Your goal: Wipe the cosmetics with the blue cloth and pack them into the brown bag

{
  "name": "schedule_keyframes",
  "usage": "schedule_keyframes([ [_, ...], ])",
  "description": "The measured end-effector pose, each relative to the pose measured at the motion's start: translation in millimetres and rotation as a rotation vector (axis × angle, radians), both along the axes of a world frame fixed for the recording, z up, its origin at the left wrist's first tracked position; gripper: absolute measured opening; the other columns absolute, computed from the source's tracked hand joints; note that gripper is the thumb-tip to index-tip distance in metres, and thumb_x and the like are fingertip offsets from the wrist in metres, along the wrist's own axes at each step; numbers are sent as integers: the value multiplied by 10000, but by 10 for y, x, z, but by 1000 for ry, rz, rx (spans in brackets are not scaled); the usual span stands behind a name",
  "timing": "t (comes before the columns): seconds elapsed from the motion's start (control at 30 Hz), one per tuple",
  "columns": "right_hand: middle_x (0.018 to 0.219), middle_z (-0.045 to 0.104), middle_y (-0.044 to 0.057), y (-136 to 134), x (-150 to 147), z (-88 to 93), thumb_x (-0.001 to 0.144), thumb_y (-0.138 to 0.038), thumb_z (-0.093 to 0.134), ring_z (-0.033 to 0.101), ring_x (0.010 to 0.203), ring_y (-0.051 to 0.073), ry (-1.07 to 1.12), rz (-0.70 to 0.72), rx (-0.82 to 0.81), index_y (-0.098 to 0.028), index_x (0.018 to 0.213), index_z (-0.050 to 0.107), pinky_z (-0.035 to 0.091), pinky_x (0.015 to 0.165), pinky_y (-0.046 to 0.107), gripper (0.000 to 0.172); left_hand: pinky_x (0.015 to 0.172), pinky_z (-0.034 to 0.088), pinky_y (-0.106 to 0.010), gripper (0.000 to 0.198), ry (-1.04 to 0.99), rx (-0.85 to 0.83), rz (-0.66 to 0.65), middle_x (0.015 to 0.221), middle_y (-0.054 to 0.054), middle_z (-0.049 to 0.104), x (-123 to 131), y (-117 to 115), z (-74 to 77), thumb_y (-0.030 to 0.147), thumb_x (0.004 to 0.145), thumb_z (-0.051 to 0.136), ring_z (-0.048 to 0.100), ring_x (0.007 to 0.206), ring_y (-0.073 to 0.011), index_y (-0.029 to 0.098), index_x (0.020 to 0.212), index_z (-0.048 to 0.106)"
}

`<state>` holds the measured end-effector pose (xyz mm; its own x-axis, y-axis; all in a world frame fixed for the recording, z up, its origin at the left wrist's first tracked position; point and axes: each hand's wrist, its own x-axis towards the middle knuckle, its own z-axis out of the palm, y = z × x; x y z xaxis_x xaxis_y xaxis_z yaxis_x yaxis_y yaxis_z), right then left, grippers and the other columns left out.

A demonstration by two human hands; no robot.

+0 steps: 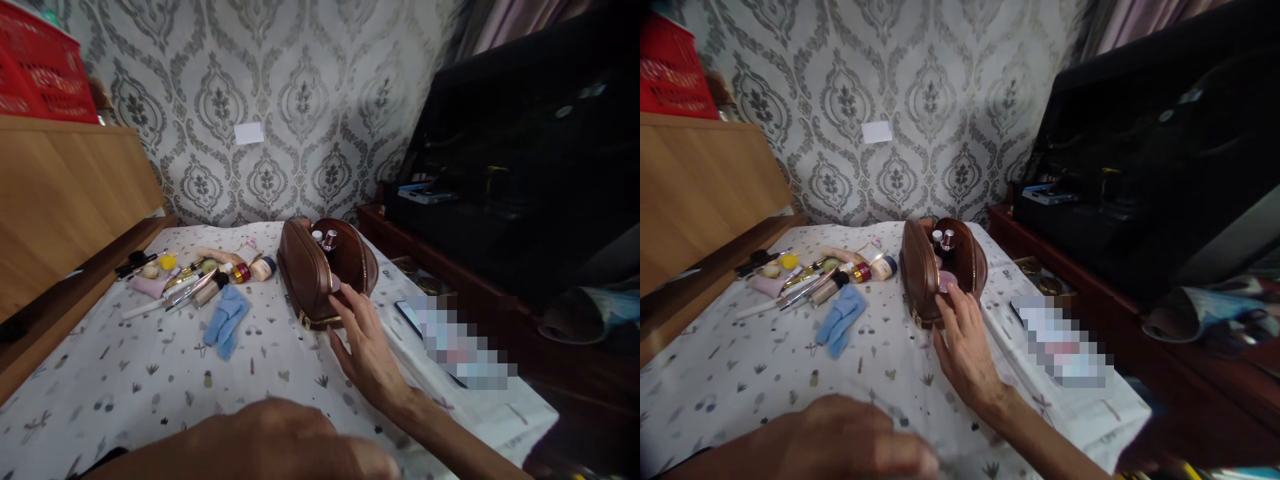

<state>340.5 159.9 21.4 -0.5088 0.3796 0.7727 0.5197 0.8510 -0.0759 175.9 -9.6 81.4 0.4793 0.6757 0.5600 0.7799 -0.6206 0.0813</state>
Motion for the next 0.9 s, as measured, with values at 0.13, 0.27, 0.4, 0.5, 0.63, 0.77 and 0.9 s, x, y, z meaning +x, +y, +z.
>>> schedule_keyframes([
  [0.13, 1526, 380, 193, -117, -214, 56, 930, -89, 454, 362, 1448, 337, 41, 189, -5, -205, 1467, 409, 459, 1098, 573, 552, 750, 591, -259, 292, 36, 198, -141, 1025, -51, 732, -269, 424, 125, 142, 963, 481, 693, 903, -158, 216, 1215, 609],
  [0.27, 1393, 528, 179, -198, -600, -4, 896, -45, 446, 481, 1346, 296, -45, 400, -209, -158, 1343, 539, 495, 1078, 513, 471, 773, 573, -329, 282, 38, 189, 195, 942, -87, 699, -784, 849, -168, 70, 948, 398, 669, 876, -204, 169, 1089, 621],
  [0.4, 1308, 581, 178, -80, -1125, -157, 843, -95, 541, 567, 1237, 281, -48, 429, -562, -144, 1229, 619, 507, 1047, 485, 396, 913, 547, -446, 276, -52, 62, 492, 1115, -129, 663, -1373, 1077, -596, 161, 962, 411, 628, 1053, -276, 170, 1161, 602],
  [0.5, 1118, 653, 116, 75, -1482, -256, 832, -112, 557, 660, 1035, 228, 25, 411, -883, -167, 1154, 650, 575, 899, 392, 340, 947, 535, -447, 265, -135, -18, 547, 1169, -133, 639, -1682, 1137, -798, 246, 972, 424, 615, 1093, -279, 171, 1158, 597],
  [0.63, 994, 664, 71, 168, -1688, -356, 833, -90, 532, 666, 923, 193, 167, 357, -1002, -172, 1078, 658, 569, 817, 326, 287, 940, 524, -433, 245, -142, -89, 586, 1081, -107, 649, -1784, 1148, -905, 293, 988, 405, 620, 1043, -266, 192, 1032, 624],
  [0.77, 1013, 656, 66, 120, -1635, -398, 831, -71, 532, 653, 881, 173, 151, 407, -926, -183, 1079, 652, 552, 810, 303, 297, 914, 522, -434, 267, -111, -123, 589, 1032, -98, 654, -1736, 1159, -925, 293, 990, 386, 627, 993, -265, 197, 1009, 635],
  [0.9, 1009, 654, 72, 77, -1590, -363, 819, -54, 535, 651, 862, 176, 102, 393, -920, -167, 1093, 653, 549, 807, 311, 319, 906, 521, -435, 275, -117, -148, 580, 1025, -99, 657, -1729, 1168, -904, 304, 991, 387, 628, 985, -267, 193, 1016, 638],
])
